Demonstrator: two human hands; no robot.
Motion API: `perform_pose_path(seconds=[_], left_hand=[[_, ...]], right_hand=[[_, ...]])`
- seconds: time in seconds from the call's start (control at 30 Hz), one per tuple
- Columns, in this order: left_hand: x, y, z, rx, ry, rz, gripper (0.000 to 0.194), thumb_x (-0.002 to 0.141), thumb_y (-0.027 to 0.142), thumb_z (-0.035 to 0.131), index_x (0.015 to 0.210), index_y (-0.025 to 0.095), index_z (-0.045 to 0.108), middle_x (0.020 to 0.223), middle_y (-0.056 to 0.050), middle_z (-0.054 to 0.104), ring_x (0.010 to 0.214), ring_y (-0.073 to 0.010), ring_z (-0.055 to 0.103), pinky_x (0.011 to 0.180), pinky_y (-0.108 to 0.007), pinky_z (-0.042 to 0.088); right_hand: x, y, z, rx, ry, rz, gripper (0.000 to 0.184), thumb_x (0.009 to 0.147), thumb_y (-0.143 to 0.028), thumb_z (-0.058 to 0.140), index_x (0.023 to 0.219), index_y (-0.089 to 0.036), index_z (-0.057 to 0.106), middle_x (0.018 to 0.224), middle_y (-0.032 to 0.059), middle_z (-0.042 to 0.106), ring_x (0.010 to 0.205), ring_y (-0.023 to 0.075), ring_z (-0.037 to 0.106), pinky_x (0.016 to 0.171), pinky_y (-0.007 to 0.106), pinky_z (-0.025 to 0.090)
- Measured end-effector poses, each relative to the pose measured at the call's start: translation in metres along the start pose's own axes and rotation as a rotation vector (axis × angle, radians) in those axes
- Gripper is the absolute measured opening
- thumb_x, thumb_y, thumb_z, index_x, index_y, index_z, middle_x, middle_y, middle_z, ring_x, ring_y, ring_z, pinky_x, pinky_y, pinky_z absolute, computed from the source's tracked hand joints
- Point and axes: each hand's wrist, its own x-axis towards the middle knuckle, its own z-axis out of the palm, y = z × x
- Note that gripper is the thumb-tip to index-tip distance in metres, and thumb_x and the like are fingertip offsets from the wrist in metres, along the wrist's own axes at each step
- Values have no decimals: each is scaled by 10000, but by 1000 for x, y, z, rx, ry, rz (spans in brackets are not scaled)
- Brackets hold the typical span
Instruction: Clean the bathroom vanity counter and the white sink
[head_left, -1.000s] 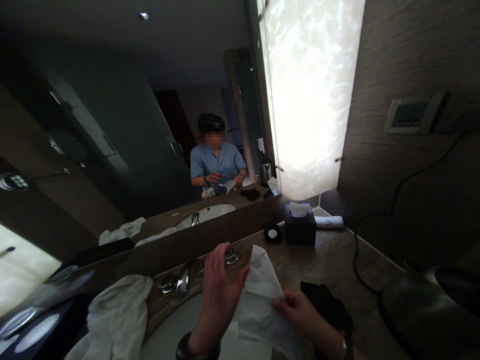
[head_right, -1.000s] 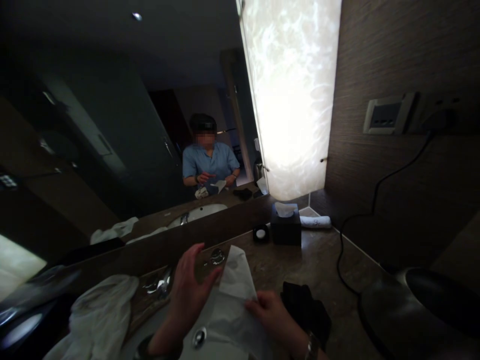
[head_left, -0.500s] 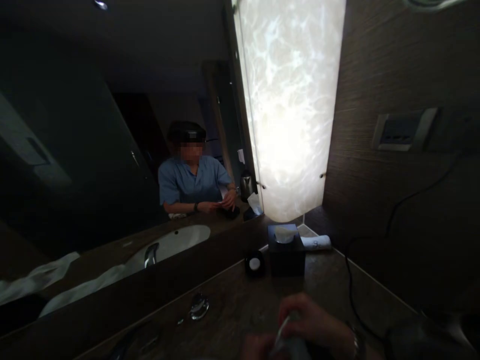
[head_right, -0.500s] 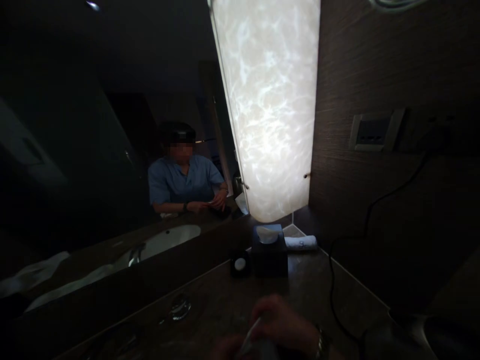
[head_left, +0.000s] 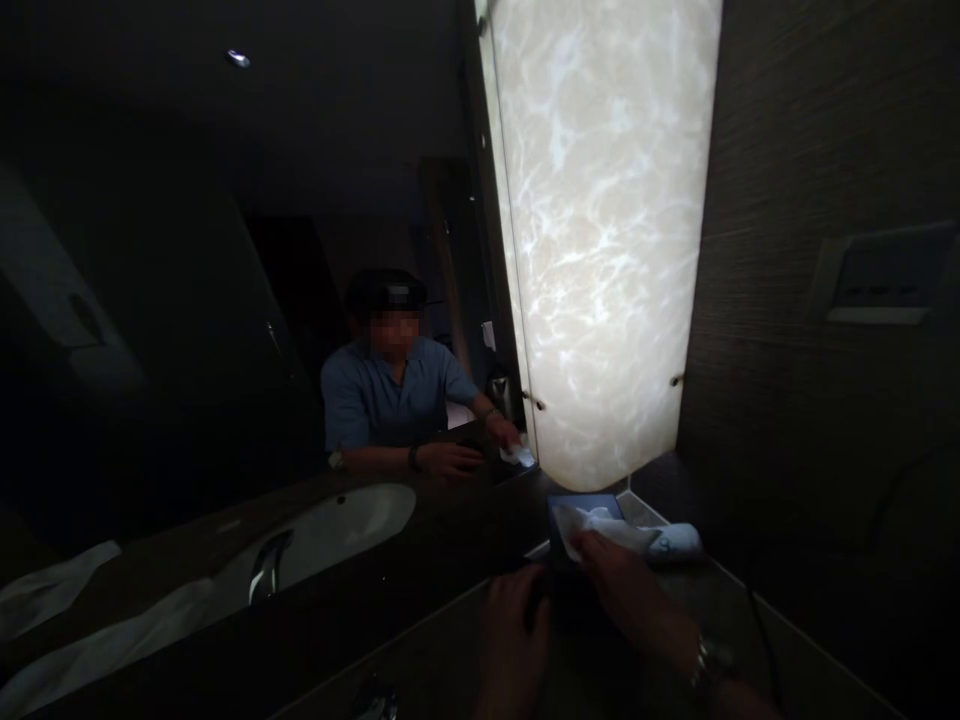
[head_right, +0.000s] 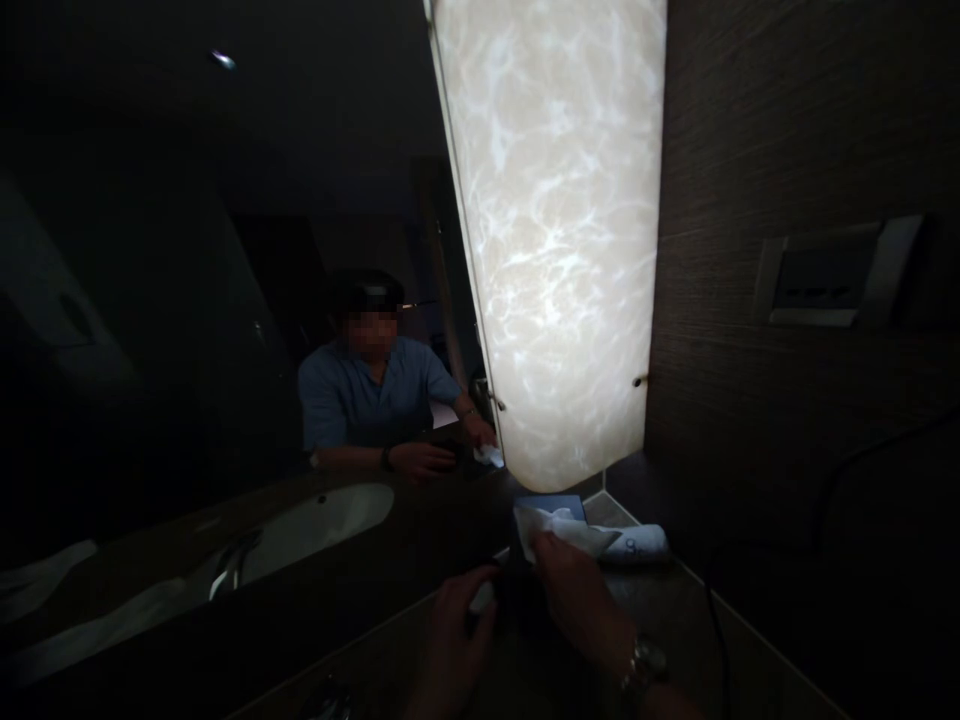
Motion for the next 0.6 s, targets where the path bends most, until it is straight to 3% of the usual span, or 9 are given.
perform_pose_path(seconds=[0.13,0.3,0.4,0.47,0.6], left_hand=[[42,32,14,41,-53,31,562,827,169,449,1383,118,504,1249,-202,589,1173,-313,544,1058,-446,384],[71,30,32,79,-128,42,626,811,159,447,1421,25,418,1229,-283,575,1164,-390,544,1029,-498,385],[77,26,34,62,-112,57,535,850,241,448,1355,83,527,1166,-247,638,1105,-379,577,983,-482,398],[81,25,34,52,-102,59,444,852,286,474,1238,147,643,1095,-198,686,1045,-355,597,936,-449,408],[86,24,34,32,-102,72,313,812,338,567,1049,239,746,976,-119,740,968,-319,604,856,-406,401]], right_hand=[[42,-1,-10,-89,-120,185,270,949,-189,357,1003,-119,611,937,183,728,850,269,676,740,358,442],[62,11,-13,32,-68,226,218,945,-219,393,871,-167,591,888,102,727,843,201,664,721,295,439],[48,14,-10,205,126,189,159,907,-226,442,991,-179,568,950,87,702,880,204,651,800,327,485],[35,16,-10,245,305,129,256,871,-213,477,1115,-182,547,1063,104,670,967,229,632,904,390,490],[7,29,-9,16,611,70,380,857,-243,520,1235,-199,512,1221,149,584,1169,315,532,1031,533,424]])
